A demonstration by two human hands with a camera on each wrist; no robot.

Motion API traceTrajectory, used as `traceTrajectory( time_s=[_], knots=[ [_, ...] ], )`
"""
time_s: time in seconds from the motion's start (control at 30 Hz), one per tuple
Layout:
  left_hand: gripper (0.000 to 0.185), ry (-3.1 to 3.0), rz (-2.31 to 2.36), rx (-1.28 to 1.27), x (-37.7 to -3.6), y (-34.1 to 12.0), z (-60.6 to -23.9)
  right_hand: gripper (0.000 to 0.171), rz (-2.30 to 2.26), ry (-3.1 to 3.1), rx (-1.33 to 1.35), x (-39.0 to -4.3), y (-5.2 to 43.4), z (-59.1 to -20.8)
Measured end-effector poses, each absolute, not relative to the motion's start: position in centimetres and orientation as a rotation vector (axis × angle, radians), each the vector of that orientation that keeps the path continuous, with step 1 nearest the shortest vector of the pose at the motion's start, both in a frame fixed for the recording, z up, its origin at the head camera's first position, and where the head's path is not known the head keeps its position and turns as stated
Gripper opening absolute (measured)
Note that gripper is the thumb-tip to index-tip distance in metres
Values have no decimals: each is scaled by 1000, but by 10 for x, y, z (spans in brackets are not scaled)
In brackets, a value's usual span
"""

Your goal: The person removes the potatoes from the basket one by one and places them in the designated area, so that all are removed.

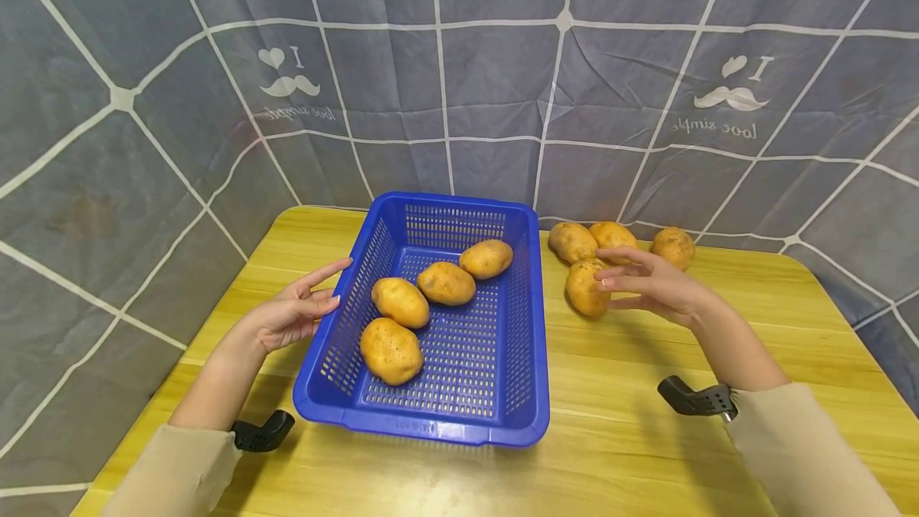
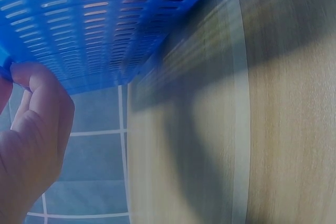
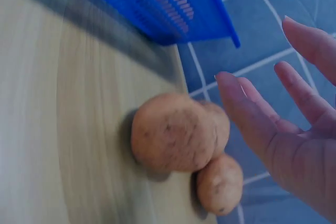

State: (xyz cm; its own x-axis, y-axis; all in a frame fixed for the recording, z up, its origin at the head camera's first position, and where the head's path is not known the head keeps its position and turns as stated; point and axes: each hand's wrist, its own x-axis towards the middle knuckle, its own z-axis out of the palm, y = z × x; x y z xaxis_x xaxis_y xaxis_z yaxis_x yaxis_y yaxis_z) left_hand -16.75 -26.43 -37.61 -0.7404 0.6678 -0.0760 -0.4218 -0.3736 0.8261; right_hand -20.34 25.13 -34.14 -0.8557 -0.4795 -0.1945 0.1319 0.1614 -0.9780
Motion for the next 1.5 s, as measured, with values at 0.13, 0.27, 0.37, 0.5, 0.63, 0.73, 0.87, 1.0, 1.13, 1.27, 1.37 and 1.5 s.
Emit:
traceTrajectory(
  time_s=[0.13, 0.27, 0.37, 0.5, 0.63, 0.73, 0.87, 1.0, 1.13, 1.27, 1.37, 1.5],
  knots=[
    [52, 1181, 2132, 365, -168, -264, -375, 35, -1744, 1973, -352, -201, 241, -331],
    [52, 1179, 2133, 366, -167, -263, -375, 36, -1718, 1977, -397, -198, 230, -322],
    [52, 1180, 2133, 351, -167, -263, -375, 38, -1700, 1969, -420, -197, 222, -318],
    [53, 1181, 2136, 342, -166, -263, -376, 40, -1694, 1951, -424, -196, 212, -314],
    [53, 1164, 2134, 365, -166, -264, -375, 42, -1676, 1944, -421, -197, 201, -311],
    [53, 1159, 2137, 365, -166, -265, -375, 46, -1656, 1945, -433, -199, 193, -308],
    [54, 1168, 2141, 342, -166, -265, -375, 54, -1636, 1944, -464, -202, 184, -303],
    [54, 1174, 2140, 334, -166, -264, -374, 57, -1617, 1932, -481, -204, 175, -299],
    [54, 1170, 2141, 340, -166, -264, -374, 51, -1614, 1908, -494, -206, 164, -297],
    [54, 1164, 2140, 348, -166, -264, -375, 52, -1620, 1888, -486, -206, 152, -297],
    [53, 1165, 2138, 348, -167, -264, -375, 55, -1619, 1876, -469, -205, 142, -295],
    [54, 1170, 2139, 340, -167, -264, -375, 56, -1591, 1856, -494, -206, 128, -294]
  ],
)
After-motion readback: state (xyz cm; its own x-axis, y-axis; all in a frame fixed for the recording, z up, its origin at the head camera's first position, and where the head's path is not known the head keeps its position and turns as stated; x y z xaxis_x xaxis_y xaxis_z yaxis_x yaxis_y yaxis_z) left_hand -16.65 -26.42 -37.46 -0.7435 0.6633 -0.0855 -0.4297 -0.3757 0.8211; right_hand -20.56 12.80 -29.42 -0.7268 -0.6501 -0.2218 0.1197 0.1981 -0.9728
